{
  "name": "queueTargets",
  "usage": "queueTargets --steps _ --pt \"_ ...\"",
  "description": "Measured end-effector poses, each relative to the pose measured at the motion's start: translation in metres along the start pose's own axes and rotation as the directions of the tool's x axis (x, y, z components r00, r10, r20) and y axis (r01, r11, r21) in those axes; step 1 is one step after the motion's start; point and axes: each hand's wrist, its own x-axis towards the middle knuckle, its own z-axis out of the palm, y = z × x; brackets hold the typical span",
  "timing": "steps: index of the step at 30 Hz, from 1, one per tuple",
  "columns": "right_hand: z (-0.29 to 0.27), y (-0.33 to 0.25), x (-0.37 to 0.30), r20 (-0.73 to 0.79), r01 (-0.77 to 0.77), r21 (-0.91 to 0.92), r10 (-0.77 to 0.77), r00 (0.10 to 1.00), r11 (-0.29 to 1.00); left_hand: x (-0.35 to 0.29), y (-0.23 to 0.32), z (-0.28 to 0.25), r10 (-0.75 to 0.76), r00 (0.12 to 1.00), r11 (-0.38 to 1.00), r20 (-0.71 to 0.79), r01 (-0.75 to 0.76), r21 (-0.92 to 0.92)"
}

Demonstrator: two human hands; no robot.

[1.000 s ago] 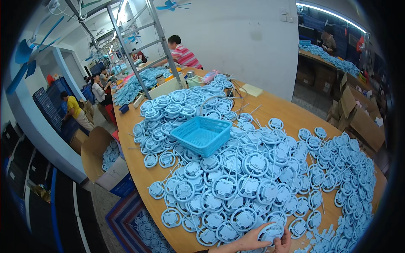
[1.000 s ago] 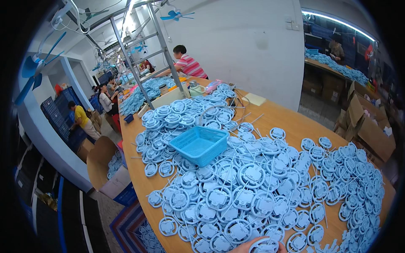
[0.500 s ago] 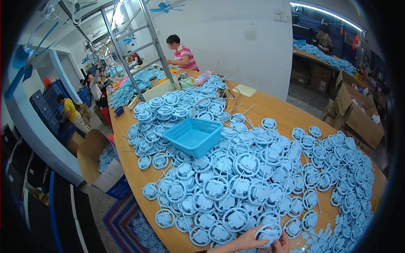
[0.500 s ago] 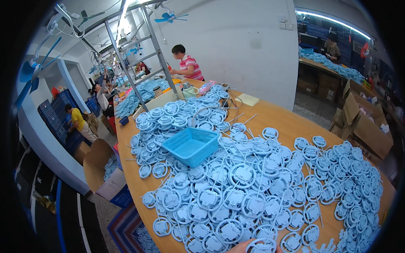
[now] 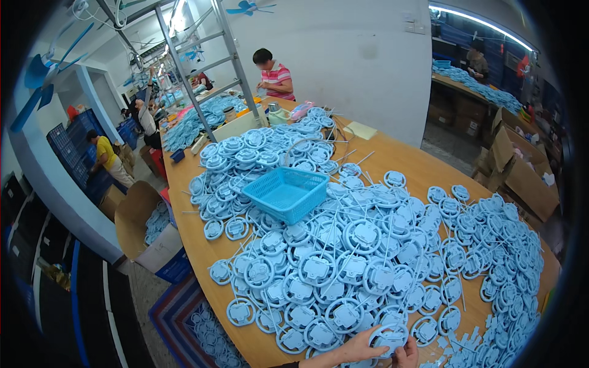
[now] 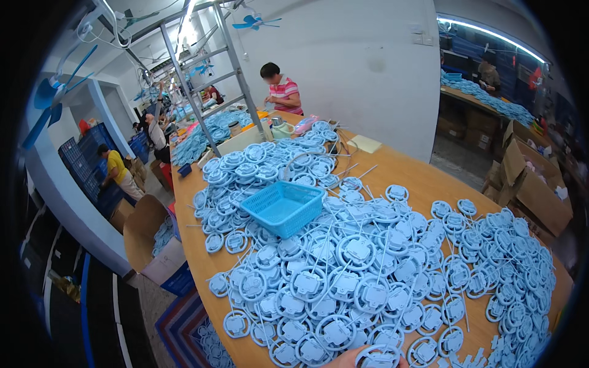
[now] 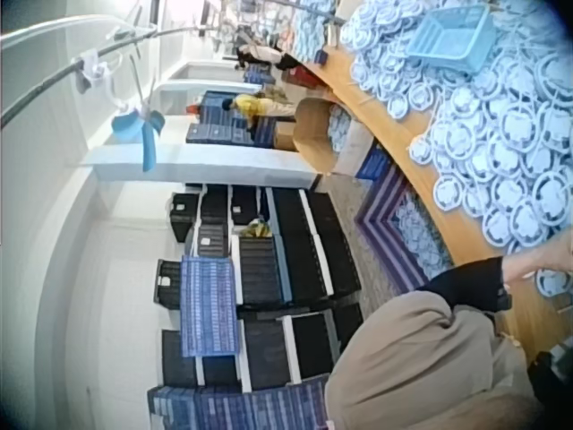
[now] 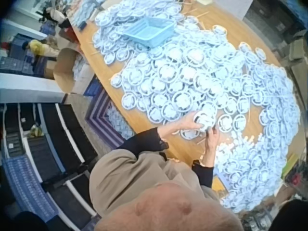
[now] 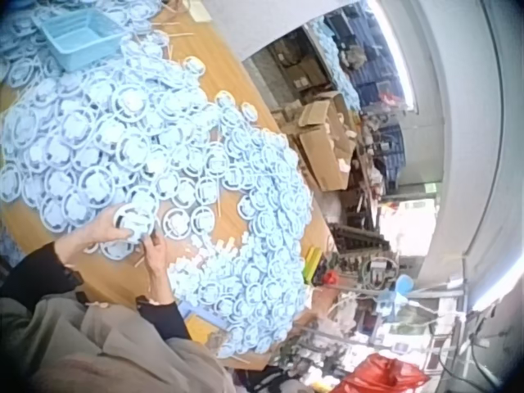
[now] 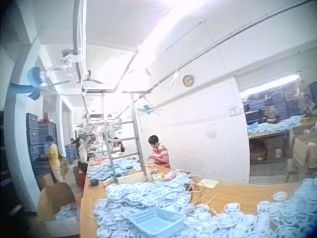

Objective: The person repeatedly fits small blue pieces into blue plastic frames by hand and places the assembled units on a table, occasionally moving a blue basket to clear their workspace.

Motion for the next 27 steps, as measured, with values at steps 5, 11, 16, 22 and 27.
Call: queueTargets --steps 5,11,16,22,27 --pt "-0.006 0.008 0.000 0.014 0.019 -0.018 -0.019 1.000 1.000 -0.003 0.008 0.004 0.049 0.998 0.998 -0.029 -0.048 0.033" --pt "0.008 0.003 -0.009 0.021 0.093 -0.058 -0.092 0.996 0.994 -0.015 0.009 0.006 0.142 0.986 0.988 -0.084 -0.137 0.066" --pt "0.023 0.005 -0.007 -0.007 0.199 -0.015 -0.199 0.980 0.980 -0.014 -0.014 0.002 0.110 0.991 0.994 -0.071 -0.109 0.025" --pt "0.048 -0.003 -0.006 0.095 0.131 -0.048 -0.126 0.988 0.990 -0.034 0.015 -0.057 0.180 0.865 0.922 -0.468 0.018 0.387" --pt "0.000 -0.019 -0.004 0.110 0.285 -0.383 -0.263 0.958 0.879 0.001 0.087 -0.133 0.217 0.741 0.976 -0.635 -0.160 0.146"
